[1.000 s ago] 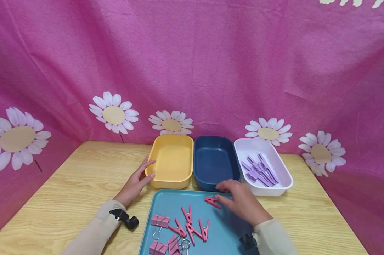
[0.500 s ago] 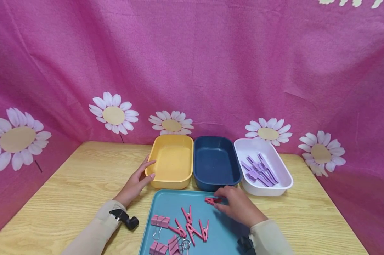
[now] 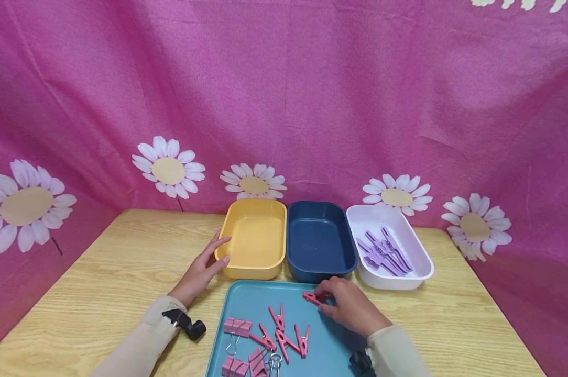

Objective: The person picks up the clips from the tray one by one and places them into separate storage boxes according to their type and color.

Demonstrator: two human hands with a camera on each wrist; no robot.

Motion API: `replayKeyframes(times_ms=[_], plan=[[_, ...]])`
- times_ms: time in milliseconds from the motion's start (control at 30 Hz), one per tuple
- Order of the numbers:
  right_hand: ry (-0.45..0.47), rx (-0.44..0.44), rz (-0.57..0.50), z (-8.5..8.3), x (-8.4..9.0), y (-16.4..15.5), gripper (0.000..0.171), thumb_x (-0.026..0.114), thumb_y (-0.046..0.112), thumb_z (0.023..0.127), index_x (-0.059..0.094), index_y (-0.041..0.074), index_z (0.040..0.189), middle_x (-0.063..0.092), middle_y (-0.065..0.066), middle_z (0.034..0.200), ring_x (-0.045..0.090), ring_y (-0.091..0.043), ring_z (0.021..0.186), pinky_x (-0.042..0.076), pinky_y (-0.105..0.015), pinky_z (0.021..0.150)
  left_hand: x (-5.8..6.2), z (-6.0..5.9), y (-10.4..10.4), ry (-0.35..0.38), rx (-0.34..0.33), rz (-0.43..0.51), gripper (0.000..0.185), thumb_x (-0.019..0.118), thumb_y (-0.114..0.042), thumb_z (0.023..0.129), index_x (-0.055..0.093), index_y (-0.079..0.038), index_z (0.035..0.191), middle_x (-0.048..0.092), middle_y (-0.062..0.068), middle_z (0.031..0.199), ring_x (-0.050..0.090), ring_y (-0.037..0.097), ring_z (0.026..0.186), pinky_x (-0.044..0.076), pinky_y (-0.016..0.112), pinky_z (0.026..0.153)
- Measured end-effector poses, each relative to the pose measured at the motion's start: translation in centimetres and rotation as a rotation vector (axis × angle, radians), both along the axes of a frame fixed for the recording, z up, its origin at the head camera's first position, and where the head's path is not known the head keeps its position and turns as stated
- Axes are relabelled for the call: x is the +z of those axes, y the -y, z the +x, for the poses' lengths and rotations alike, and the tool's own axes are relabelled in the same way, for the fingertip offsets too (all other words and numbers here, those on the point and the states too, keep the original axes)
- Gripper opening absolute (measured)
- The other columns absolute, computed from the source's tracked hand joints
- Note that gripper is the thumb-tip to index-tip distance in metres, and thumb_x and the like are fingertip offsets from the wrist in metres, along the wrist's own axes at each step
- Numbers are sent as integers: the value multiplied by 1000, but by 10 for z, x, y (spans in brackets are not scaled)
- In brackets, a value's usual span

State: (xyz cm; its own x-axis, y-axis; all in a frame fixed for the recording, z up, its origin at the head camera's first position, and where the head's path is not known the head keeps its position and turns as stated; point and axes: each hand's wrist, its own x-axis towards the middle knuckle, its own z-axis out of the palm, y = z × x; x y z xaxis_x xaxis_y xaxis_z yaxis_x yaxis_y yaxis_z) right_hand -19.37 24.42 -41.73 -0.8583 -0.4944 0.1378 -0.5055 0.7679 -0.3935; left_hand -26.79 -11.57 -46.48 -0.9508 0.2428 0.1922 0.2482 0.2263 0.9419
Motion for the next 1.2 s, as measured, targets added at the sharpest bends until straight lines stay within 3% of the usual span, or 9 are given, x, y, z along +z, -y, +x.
replayKeyframes(times_ms=[467, 600, 733, 867, 1000, 1200], plan=[[1, -20, -10, -1, -5, 0, 22, 78, 12, 79, 70, 19, 98, 65, 8, 92, 60, -11, 85, 53, -36, 77, 4, 3, -1, 13, 1, 18, 51, 61, -25, 96, 44, -23, 145, 9, -5, 162, 16, 21, 145, 25, 41, 114], [9, -26, -14, -1, -4, 0, 23, 79, 12, 79, 70, 19, 100, 65, 9, 92, 60, -11, 86, 53, -36, 78, 18, 10, -3, 25, -9, 16, 52, 59, -20, 97, 42, -15, 146, 7, 2, 162, 15, 25, 146, 24, 42, 114], [19, -30, -15, -2, -3, 0, 25, 79, 13, 79, 70, 18, 101, 65, 9, 93, 60, -11, 86, 54, -36, 79, 33, 20, -4, 32, -18, -9, 51, 58, -18, 98, 41, -15, 146, 6, 6, 162, 14, 26, 146, 24, 41, 115], [30, -35, -15, -2, -3, 0, 25, 79, 14, 79, 70, 18, 101, 66, 9, 94, 61, -11, 86, 54, -36, 79, 38, 23, -4, 38, -27, -18, 52, 57, -18, 98, 40, -13, 147, 5, 5, 162, 14, 25, 146, 24, 40, 115], [47, -47, -11, -2, -3, 0, 25, 79, 15, 79, 70, 17, 102, 66, 9, 94, 61, -11, 86, 55, -35, 78, 35, 21, -3, 36, -31, -5, 52, 57, -18, 98, 39, -12, 147, 5, 5, 162, 14, 25, 146, 24, 40, 115], [57, -68, 3, -2, -3, 2, 24, 80, 15, 79, 71, 16, 102, 65, 8, 92, 59, -10, 83, 54, -33, 76, 10, 5, -1, 20, -18, 23, 53, 60, -24, 97, 41, -18, 147, 6, -1, 162, 15, 24, 146, 23, 42, 115]])
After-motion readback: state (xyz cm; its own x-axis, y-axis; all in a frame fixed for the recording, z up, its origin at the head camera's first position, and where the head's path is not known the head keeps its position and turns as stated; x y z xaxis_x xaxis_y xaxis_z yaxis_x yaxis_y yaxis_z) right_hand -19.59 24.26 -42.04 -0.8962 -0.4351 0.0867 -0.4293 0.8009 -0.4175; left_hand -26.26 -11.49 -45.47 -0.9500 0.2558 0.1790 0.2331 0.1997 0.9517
